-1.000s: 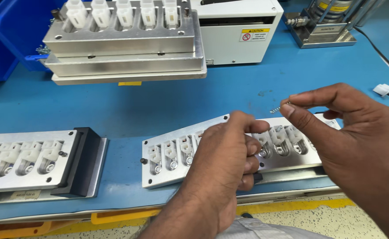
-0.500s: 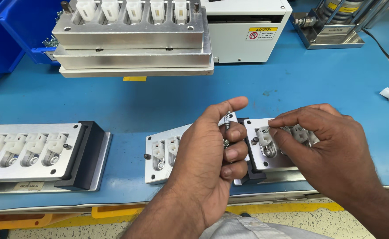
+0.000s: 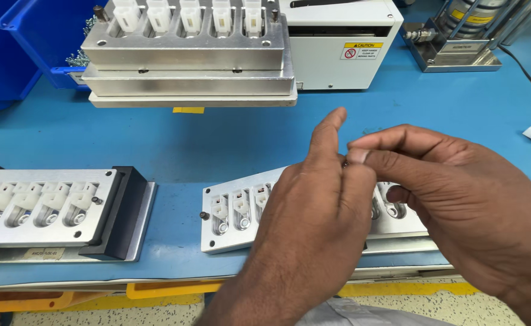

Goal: The person assembles small white plastic electrical components into metal trays. They insert metal springs into the components and place small white plastic caps into the slots. The person uses tweezers to adjust internal parts of the components.

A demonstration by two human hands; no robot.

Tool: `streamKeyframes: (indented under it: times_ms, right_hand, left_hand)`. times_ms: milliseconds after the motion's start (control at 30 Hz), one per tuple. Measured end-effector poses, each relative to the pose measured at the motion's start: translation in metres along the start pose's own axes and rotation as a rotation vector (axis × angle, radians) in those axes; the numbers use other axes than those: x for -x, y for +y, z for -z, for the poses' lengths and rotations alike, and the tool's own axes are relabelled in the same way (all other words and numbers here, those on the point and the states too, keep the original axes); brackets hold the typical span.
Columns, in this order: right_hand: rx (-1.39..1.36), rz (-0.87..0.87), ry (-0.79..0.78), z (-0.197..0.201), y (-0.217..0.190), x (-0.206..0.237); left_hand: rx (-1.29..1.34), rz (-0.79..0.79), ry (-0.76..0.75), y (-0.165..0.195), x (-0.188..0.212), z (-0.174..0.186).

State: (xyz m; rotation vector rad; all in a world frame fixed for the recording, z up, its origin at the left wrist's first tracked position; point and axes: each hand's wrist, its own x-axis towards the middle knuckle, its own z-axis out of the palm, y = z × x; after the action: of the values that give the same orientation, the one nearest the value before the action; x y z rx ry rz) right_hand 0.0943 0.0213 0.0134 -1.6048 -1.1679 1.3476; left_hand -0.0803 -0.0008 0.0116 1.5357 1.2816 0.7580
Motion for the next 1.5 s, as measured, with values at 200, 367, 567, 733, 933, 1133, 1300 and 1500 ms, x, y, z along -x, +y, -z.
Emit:
streamKeyframes:
  times_ms: [200, 367, 567, 733, 933, 1133, 1300, 1500]
  right_hand:
    - [-0.094, -0.037, -0.04, 0.007, -0.003, -0.002]
    - [-0.285, -0.037, -0.005, 0.01, -0.003, -0.008]
    - [-0.443, 0.029, -0.174, 0.0, -0.005, -0.01]
    - [0.008, 0.457, -0.057, -0.003, -0.005, -0.018]
    - [0.651, 0.775, -0.236, -0.015, 0.0, -0.034]
    - [0.963, 0.536, -0.24, -0.029, -0.012, -0.041]
    - [1.136, 0.406, -0.214, -0.034, -0.022, -0.042]
    - [1.047, 0.828, -0.358, -0.027, -0.009, -0.047]
  left_hand:
    - [-0.152, -0.096, -0.104, 0.013, 0.003, 0.011]
    - [-0.002, 0.143, -0.063, 0.013, 0.003, 0.012]
    - [0.408, -0.095, 0.013, -0.01, 0.007, 0.004]
    - [0.751, 0.178, 0.069, -0.024, 0.01, 0.007]
    - [0.765, 0.47, 0.388, -0.035, 0.018, 0.036]
    - [0.731, 0.472, 0.43, -0.048, 0.03, 0.05]
    - [0.74, 0.484, 0.454, -0.055, 0.034, 0.053]
    - [0.734, 0.478, 0.451, -0.063, 0.037, 0.054]
